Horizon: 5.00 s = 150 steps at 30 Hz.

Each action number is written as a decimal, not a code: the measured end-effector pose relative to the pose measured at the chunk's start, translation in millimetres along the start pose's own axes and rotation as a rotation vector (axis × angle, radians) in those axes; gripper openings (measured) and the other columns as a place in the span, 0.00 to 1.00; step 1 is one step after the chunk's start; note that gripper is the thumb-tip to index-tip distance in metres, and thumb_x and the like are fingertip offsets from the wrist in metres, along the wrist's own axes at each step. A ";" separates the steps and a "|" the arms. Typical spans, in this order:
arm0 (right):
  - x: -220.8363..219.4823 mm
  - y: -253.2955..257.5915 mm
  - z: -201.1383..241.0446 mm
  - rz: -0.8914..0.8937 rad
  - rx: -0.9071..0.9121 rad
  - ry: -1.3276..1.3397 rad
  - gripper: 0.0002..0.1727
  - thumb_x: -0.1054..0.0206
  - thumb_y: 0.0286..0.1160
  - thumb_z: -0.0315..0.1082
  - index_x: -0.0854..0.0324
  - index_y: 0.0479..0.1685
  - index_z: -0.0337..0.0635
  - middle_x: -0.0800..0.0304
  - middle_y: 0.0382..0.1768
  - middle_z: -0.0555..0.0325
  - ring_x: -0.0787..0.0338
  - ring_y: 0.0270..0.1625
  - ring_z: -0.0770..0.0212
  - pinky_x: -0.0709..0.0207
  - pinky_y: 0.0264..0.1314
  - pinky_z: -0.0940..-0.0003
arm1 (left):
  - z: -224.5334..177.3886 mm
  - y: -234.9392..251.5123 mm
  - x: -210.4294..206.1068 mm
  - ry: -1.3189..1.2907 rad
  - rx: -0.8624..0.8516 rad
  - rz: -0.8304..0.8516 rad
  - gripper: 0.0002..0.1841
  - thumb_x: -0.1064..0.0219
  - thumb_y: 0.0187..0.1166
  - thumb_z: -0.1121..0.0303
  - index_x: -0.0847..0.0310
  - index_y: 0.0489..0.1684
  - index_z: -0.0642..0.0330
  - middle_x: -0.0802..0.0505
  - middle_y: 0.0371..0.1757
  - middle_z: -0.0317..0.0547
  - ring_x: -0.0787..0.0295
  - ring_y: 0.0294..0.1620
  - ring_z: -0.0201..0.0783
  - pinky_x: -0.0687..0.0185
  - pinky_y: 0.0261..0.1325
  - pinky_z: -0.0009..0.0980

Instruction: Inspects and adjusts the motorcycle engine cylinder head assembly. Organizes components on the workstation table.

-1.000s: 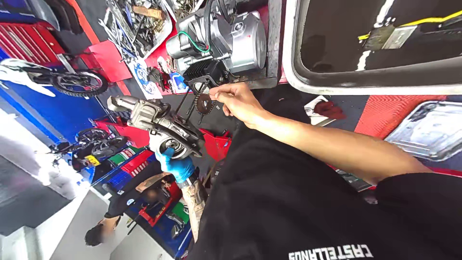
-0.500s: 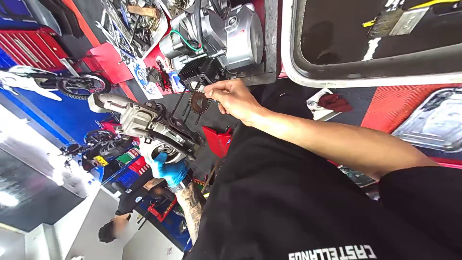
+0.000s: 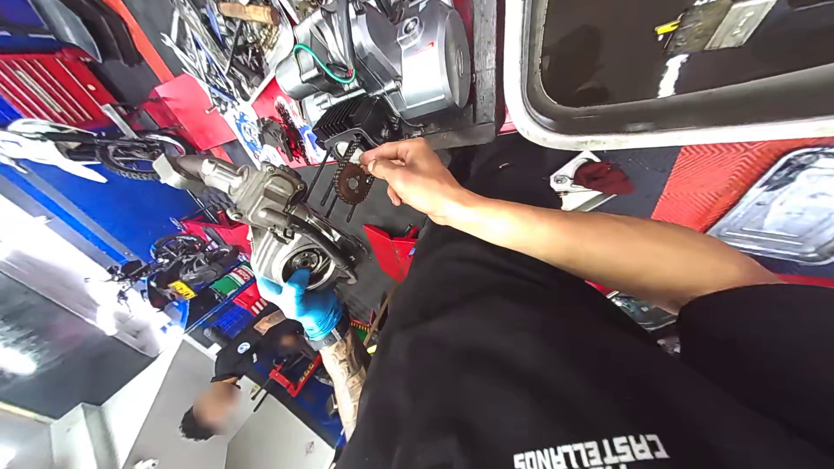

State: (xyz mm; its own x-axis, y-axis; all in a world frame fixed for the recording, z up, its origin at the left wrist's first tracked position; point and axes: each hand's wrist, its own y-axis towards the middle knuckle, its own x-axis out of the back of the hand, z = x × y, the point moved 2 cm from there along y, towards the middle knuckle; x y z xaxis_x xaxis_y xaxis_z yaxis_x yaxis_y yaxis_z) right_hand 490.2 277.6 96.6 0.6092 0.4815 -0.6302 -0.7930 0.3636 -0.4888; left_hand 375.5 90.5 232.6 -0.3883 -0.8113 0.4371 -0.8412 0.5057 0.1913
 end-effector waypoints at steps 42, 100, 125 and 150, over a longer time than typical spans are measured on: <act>-9.2 9.9 -11.3 -0.076 0.154 -0.454 0.12 0.25 0.72 0.35 0.09 0.53 0.47 0.04 0.43 0.63 0.08 0.30 0.70 0.11 0.31 0.68 | 2.4 -8.8 -42.6 0.281 0.025 -0.080 0.43 0.29 0.52 0.78 0.40 0.77 0.81 0.16 0.64 0.62 0.15 0.64 0.44 0.16 0.68 0.37; -9.9 15.9 -10.4 -0.108 0.550 -0.693 0.13 0.26 0.67 0.40 0.07 0.48 0.46 0.04 0.35 0.63 0.11 0.30 0.71 0.17 0.34 0.69 | -2.8 -5.9 -36.1 0.278 0.081 -0.030 0.46 0.23 0.49 0.77 0.39 0.78 0.78 0.14 0.61 0.59 0.12 0.61 0.43 0.12 0.64 0.37; -6.7 15.6 -8.8 -0.042 0.283 -0.364 0.09 0.23 0.70 0.32 0.08 0.48 0.44 0.03 0.38 0.63 0.12 0.21 0.71 0.17 0.19 0.73 | 3.0 -8.0 -42.6 0.371 0.075 -0.046 0.46 0.19 0.51 0.71 0.36 0.78 0.73 0.13 0.57 0.53 0.11 0.56 0.38 0.11 0.59 0.33; -1.3 12.1 1.6 0.017 0.138 -0.276 0.09 0.29 0.74 0.31 0.07 0.48 0.43 0.07 0.30 0.61 0.26 0.14 0.72 0.36 0.13 0.74 | 13.6 -11.7 -51.7 0.340 -0.062 -0.108 0.43 0.23 0.60 0.71 0.38 0.80 0.76 0.17 0.68 0.60 0.17 0.68 0.42 0.19 0.71 0.35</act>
State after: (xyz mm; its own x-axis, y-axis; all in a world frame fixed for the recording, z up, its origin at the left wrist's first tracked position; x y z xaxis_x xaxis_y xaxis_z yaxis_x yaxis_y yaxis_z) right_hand 479.7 282.6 92.5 0.5860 0.6799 -0.4408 -0.8080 0.4492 -0.3813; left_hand 400.3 122.5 195.8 -0.1425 -0.7221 0.6770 -0.8421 0.4479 0.3005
